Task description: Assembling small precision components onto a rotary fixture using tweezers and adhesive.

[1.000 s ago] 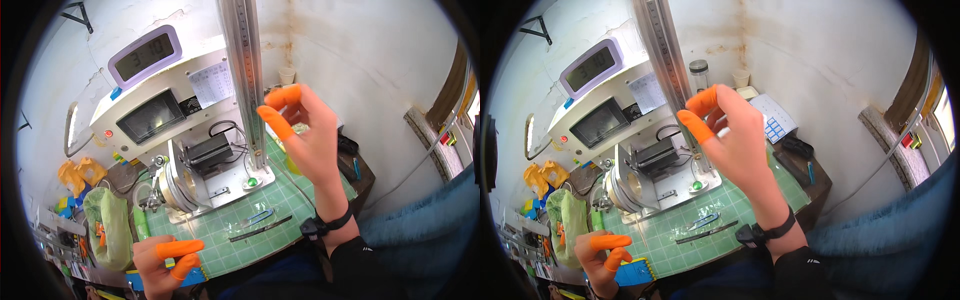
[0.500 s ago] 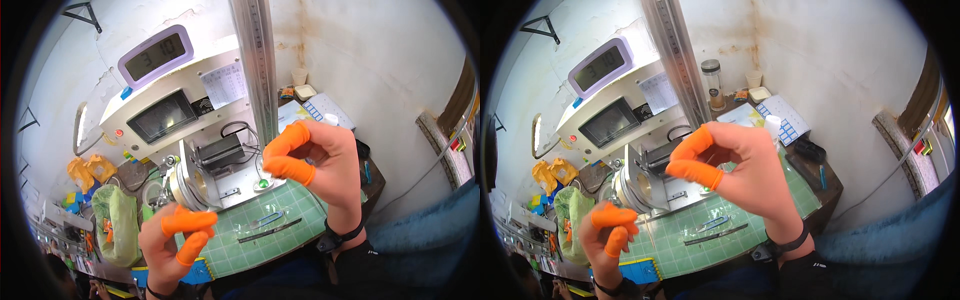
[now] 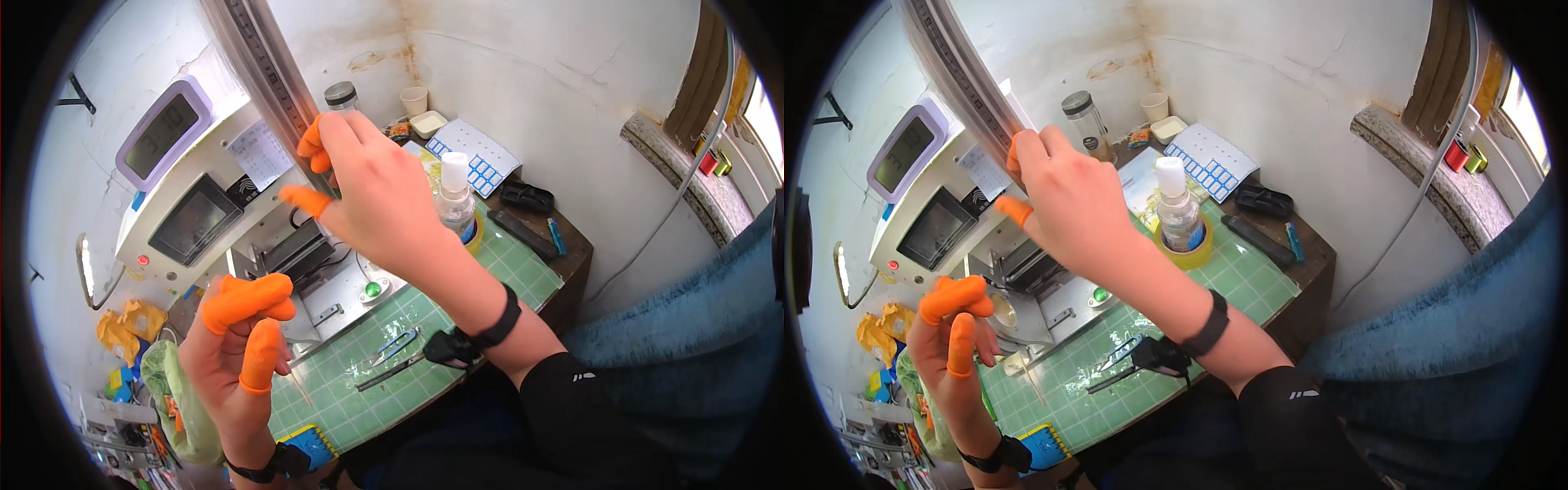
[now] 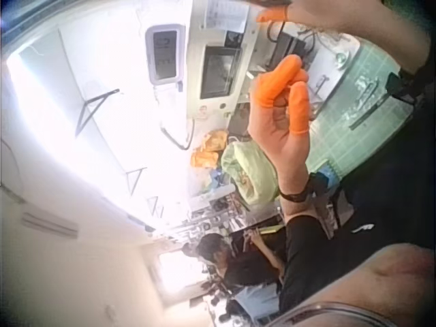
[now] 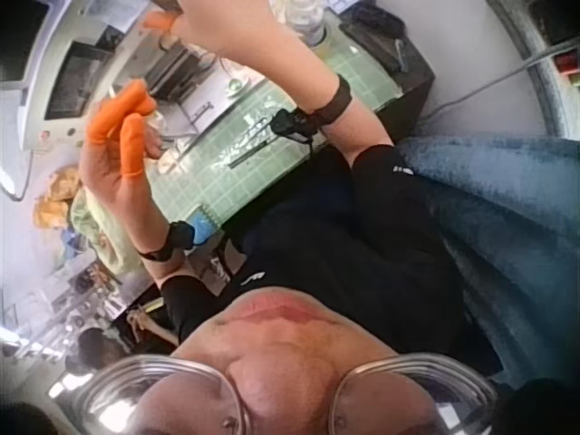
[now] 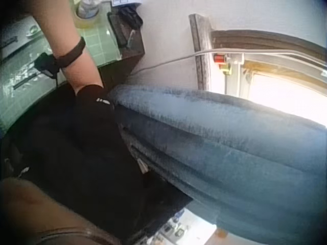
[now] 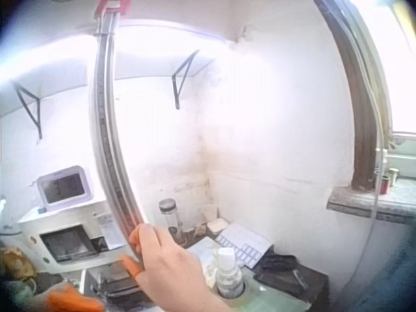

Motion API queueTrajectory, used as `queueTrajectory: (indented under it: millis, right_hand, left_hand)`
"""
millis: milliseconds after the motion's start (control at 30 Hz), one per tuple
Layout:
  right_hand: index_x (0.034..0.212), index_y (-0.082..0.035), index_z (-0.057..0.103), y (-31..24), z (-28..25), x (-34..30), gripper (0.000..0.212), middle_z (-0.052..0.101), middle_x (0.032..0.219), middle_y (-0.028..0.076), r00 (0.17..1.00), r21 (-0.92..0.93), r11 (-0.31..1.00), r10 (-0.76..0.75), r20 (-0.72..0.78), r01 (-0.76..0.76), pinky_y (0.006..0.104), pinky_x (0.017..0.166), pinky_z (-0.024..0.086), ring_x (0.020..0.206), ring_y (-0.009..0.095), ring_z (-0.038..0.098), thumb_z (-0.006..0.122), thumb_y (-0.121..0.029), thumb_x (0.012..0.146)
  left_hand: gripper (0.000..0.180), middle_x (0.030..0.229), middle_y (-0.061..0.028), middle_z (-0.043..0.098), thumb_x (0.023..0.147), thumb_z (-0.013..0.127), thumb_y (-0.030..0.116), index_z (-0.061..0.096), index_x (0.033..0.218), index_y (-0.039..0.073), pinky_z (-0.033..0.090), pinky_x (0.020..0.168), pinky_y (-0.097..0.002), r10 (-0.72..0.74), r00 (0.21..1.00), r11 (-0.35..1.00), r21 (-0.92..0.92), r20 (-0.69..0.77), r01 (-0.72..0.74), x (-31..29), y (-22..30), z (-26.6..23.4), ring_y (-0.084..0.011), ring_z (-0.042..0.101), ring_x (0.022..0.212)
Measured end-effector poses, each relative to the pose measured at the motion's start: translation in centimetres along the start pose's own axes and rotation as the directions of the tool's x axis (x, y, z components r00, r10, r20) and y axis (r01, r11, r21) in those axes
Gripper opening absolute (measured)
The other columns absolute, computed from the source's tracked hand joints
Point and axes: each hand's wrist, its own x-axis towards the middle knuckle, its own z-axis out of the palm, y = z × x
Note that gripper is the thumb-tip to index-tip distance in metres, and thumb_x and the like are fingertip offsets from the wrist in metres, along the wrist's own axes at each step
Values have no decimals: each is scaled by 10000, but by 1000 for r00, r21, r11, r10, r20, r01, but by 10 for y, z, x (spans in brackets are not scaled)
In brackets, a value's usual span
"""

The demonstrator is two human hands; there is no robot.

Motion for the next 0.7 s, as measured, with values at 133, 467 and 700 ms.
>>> queueTrajectory:
  millis: [133,467,700]
  right_hand:
    - [897,-24,700,-5,9,1,128,688,811,60,994,68,996,-70,85,64,301,613,526,666,185,658,800,-98,864]
    - [955,15,755,-100,-20,-25,130,742,857,61,868,519,744,164,469,-422,224,651,584,741,92,707,820,-30,852]
    - [979,39,756,-109,-18,-32,144,739,846,72,830,533,691,178,529,-488,226,644,585,727,111,718,813,-15,858]
  left_hand:
    - [296,1018,-118,656,940,696,70,664,1197,-72,446,560,-180,3,1000,999,47,-16,-2,-4,14,-20,-55,558,647]
    - [341,1125,-98,678,955,711,78,643,1265,-48,464,599,-191,-34,991,977,-203,128,60,16,24,-52,-56,593,695]
    - [206,914,-87,688,949,723,65,693,1120,-45,459,513,-225,-91,988,920,-368,128,132,17,15,-60,-91,601,594]
